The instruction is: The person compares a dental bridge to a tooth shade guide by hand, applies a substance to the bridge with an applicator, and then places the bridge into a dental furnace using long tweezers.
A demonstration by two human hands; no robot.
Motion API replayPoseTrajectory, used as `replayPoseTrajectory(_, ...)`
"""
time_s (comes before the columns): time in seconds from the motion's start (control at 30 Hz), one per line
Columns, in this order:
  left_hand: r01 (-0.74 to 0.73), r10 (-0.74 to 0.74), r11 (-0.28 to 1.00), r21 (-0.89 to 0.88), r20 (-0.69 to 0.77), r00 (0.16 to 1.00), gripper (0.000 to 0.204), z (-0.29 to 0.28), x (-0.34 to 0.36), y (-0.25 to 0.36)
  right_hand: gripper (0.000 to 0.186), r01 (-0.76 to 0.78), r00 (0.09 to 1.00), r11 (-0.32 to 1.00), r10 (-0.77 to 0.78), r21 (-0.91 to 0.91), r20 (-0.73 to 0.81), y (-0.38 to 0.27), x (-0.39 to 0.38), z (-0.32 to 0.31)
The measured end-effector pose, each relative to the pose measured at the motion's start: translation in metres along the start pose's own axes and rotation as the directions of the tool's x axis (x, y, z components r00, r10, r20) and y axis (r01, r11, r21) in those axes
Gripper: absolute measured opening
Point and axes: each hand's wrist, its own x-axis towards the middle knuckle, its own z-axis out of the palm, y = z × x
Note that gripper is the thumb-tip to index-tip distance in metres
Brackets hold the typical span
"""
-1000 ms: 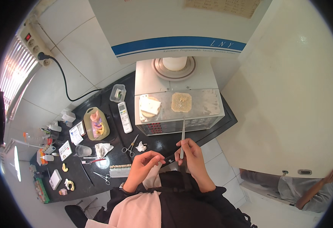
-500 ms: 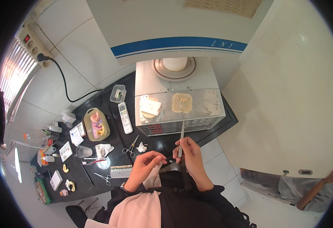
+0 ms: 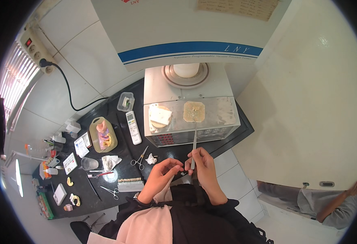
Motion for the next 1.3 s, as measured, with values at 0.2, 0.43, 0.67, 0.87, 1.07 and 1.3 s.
replayPoseTrajectory(0.2, -0.041, 0.041, 0.999, 0.015, -0.032, 0.999, 0.025, 0.007, 0.005, -0.003, 0.029, 0.008, 1.0, 1.0, -0.008, -0.02, -0.007, 0.001, -0.001, 0.0)
replayPoseTrajectory(0.43, -0.02, 0.028, 0.965, -0.263, 0.027, 0.999, 0.032, 0.024, 0.032, 0.001, 0.028, 0.034, 0.999, 0.999, -0.034, -0.006, -0.001, 0.003, -0.002, 0.0)
replayPoseTrajectory(0.67, 0.079, -0.056, 0.955, -0.285, 0.089, 0.994, 0.033, 0.032, 0.049, 0.028, 0.029, 0.03, 1.0, 1.0, -0.03, -0.005, -0.007, 0.001, -0.002, 0.003)
replayPoseTrajectory(0.87, 0.08, -0.055, 0.959, -0.27, 0.101, 0.993, 0.035, 0.03, 0.054, 0.028, 0.027, 0.032, 0.999, 0.999, -0.032, 0.008, 0.03, 0.001, -0.002, 0.0)
replayPoseTrajectory(1.07, 0.089, -0.061, 0.943, -0.322, 0.096, 0.993, 0.035, 0.03, 0.057, 0.028, 0.026, 0.026, 0.999, 1.0, -0.027, 0.011, 0.034, 0.0, -0.003, 0.0)
replayPoseTrajectory(1.3, 0.073, -0.057, 0.957, -0.282, 0.063, 0.996, 0.035, 0.029, 0.062, 0.033, 0.027, 0.012, 1.0, 0.999, -0.013, 0.043, 0.015, 0.0, -0.002, 0.003)
